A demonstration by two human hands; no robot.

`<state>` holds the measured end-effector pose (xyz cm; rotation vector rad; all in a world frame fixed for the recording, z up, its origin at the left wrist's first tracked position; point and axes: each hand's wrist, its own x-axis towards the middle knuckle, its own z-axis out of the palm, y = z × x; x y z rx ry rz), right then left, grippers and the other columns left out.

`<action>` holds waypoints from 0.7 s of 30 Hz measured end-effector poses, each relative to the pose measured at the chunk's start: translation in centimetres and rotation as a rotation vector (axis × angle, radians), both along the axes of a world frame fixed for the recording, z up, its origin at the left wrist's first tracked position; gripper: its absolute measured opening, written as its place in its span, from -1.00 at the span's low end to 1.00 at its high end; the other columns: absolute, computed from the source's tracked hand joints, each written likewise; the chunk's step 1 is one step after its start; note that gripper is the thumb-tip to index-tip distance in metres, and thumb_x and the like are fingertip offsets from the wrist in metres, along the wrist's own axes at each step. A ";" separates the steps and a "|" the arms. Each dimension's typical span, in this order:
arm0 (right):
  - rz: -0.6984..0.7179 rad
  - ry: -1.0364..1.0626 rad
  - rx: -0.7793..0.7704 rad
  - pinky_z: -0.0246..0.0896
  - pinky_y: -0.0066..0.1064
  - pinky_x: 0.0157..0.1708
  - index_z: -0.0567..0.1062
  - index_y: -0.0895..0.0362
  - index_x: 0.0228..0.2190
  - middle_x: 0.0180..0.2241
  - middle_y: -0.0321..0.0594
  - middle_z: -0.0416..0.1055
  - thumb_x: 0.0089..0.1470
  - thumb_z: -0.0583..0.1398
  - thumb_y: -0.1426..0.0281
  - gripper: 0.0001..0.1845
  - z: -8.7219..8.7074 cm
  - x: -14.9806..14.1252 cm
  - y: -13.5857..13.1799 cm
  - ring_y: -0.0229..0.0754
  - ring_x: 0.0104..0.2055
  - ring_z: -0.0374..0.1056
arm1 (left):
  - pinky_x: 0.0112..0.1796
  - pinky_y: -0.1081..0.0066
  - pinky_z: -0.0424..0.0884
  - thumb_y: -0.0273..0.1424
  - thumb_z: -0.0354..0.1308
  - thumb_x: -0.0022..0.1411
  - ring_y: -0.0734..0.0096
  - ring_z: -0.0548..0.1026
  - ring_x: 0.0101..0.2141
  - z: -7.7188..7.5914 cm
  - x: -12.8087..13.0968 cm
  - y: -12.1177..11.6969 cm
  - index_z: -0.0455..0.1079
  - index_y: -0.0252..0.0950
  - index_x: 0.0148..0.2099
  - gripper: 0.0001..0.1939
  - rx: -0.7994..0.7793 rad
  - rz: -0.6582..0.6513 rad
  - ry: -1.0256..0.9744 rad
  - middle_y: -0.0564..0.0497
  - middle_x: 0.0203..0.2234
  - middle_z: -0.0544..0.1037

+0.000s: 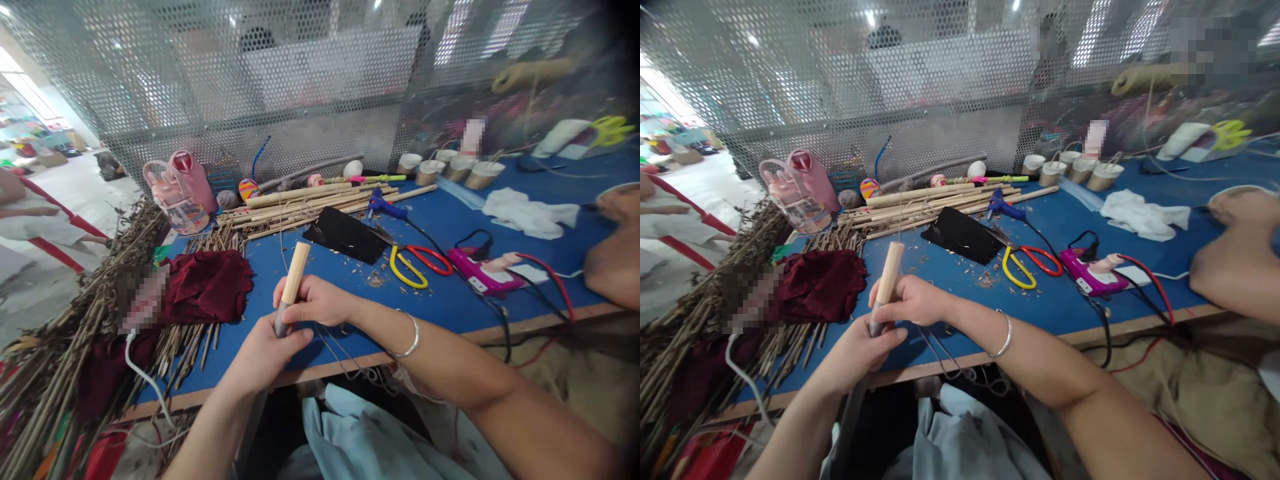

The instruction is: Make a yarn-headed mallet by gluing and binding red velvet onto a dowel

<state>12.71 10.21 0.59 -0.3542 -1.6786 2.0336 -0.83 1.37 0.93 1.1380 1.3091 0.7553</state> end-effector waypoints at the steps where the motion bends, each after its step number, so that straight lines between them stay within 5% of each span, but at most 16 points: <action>1: 0.020 -0.018 0.009 0.26 -0.50 -0.44 0.36 0.20 -0.35 -0.49 -0.35 0.39 -0.14 0.35 0.24 -0.60 0.1 0.1 0.1 -0.36 -0.48 0.33 | -0.69 0.54 -0.05 -0.19 0.24 -0.04 0.67 -0.01 -0.75 -0.1 -0.4 0.4 0.09 -0.23 -0.51 -0.63 -0.115 -0.097 -0.095 0.27 -0.79 0.06; 4: 0.046 -0.026 0.029 0.24 -0.52 -0.43 0.39 0.22 -0.34 -0.49 -0.34 0.39 -0.13 0.35 0.26 -0.63 0.0 0.2 0.5 -0.38 -0.48 0.31 | -0.71 0.53 -0.12 -0.16 0.26 -0.10 0.68 -0.08 -0.78 -0.4 -1.1 0.9 0.02 -0.20 -0.53 -0.57 -0.248 -0.217 -0.233 0.31 -0.83 -0.02; 8: 0.033 0.037 -0.018 0.27 -0.50 -0.43 0.36 0.22 -0.35 -0.50 -0.33 0.40 -0.13 0.35 0.25 -0.61 -0.6 -0.2 0.7 -0.36 -0.49 0.34 | -0.58 0.52 0.14 -0.22 0.20 0.03 0.57 0.21 -0.62 0.0 0.3 -0.8 0.25 -0.28 -0.32 -0.73 0.138 0.127 0.118 0.16 -0.63 0.29; 11: 0.053 0.057 -0.068 0.31 -0.45 -0.42 0.34 0.20 -0.35 -0.49 -0.33 0.41 -0.15 0.36 0.23 -0.58 -0.8 -0.4 0.5 -0.32 -0.48 0.38 | -0.48 0.50 0.22 -0.23 0.21 0.04 0.49 0.31 -0.49 0.2 1.1 -1.9 0.28 -0.28 -0.19 -0.67 0.264 0.232 0.270 0.09 -0.49 0.37; 14: 0.051 0.033 -0.032 0.29 -0.47 -0.40 0.35 0.20 -0.36 -0.49 -0.34 0.41 -0.17 0.37 0.25 -0.59 -0.4 -0.2 0.3 -0.34 -0.46 0.37 | -0.57 0.52 0.13 -0.21 0.21 0.03 0.58 0.19 -0.61 0.2 0.5 -1.1 0.25 -0.28 -0.34 -0.72 0.155 0.140 0.173 0.18 -0.64 0.26; 18: 0.010 0.019 0.031 0.23 -0.51 -0.39 0.40 0.22 -0.36 -0.47 -0.34 0.40 -0.16 0.37 0.25 -0.62 0.2 0.2 0.6 -0.37 -0.44 0.32 | -0.70 0.54 -0.12 -0.09 0.25 -0.08 0.68 -0.09 -0.75 0.4 -0.8 1.1 0.04 -0.21 -0.50 -0.55 -0.200 -0.169 -0.206 0.31 -0.81 -0.01; 21: -0.031 0.038 0.025 0.25 -0.49 -0.37 0.40 0.23 -0.35 -0.47 -0.32 0.41 -0.14 0.36 0.24 -0.62 0.5 0.6 1.1 -0.36 -0.44 0.33 | -0.67 0.55 -0.01 -0.10 0.24 -0.03 0.65 0.01 -0.71 1.1 -0.2 1.4 0.13 -0.24 -0.41 -0.60 -0.086 -0.083 -0.183 0.28 -0.75 0.07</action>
